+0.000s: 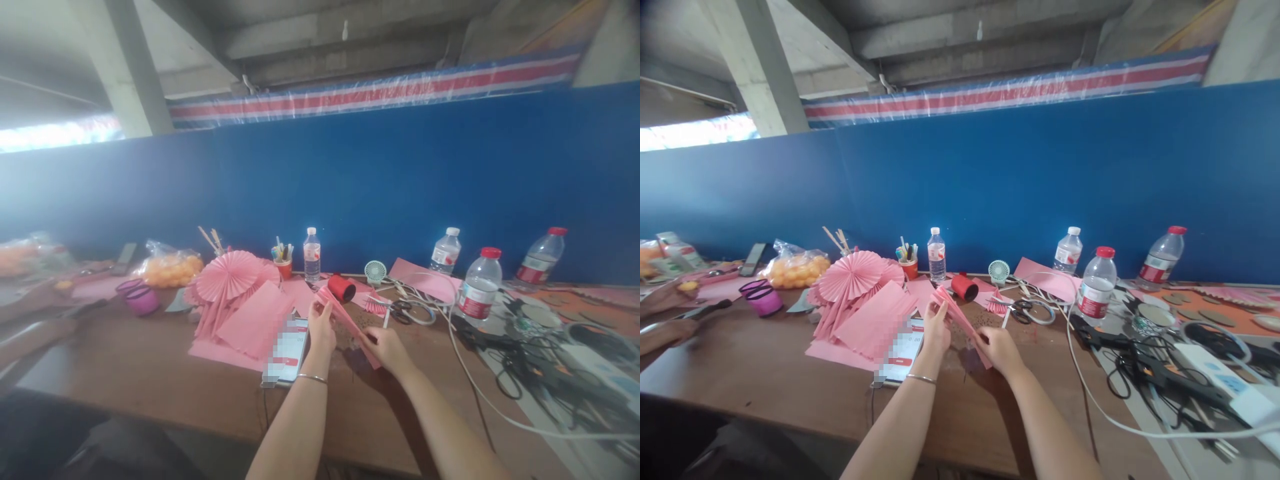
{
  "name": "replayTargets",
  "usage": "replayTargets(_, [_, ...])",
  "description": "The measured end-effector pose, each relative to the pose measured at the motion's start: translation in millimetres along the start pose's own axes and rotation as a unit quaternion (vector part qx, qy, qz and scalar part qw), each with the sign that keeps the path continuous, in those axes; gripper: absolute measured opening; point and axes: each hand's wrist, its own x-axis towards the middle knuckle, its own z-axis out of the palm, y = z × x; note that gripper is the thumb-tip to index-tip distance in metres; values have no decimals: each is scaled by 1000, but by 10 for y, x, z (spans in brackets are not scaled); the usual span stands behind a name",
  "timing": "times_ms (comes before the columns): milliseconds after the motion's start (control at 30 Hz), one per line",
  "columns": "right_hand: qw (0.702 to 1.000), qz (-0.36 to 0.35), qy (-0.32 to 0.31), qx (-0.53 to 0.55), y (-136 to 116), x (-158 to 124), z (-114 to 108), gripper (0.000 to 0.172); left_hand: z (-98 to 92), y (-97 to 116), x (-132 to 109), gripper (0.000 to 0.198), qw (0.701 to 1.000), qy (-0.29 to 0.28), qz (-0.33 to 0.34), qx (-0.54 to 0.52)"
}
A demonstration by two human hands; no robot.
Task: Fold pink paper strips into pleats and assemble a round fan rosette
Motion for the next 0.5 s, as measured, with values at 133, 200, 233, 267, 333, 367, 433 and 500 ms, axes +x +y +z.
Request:
replayTargets(133, [1000, -8, -2, -16, -4, -6, -8, 35, 23, 50, -19, 25, 999, -30, -9, 23])
replayTargets(200, [1000, -9, -2, -21, -7, -7, -15, 35, 41, 82, -25, 25, 999, -30, -14, 17])
replayTargets(233, [1000, -8, -3, -22, -10, -8, -19, 35, 50, 96, -27, 25, 1000, -25, -18, 7])
replayTargets(267, [1000, -6, -4, -21, -13, -9, -22, 36, 56, 109, -27, 25, 1000, -19, -23, -8])
replayTargets(333, [1000, -5, -5, -15, -21, -9, -28, 36, 63, 127, -25, 26, 999, -11, -34, -38])
replayTargets(367, [1000, -5, -6, -12, -25, -9, -30, 36, 62, 131, -23, 27, 998, -5, -37, -50])
replayTargets(433, [1000, -7, -7, -4, -32, -8, -30, 36, 55, 131, -18, 27, 998, 10, -41, -55])
replayTargets(500, [1000, -12, -8, 4, -36, -6, -27, 35, 44, 124, -14, 28, 998, 33, -42, -44])
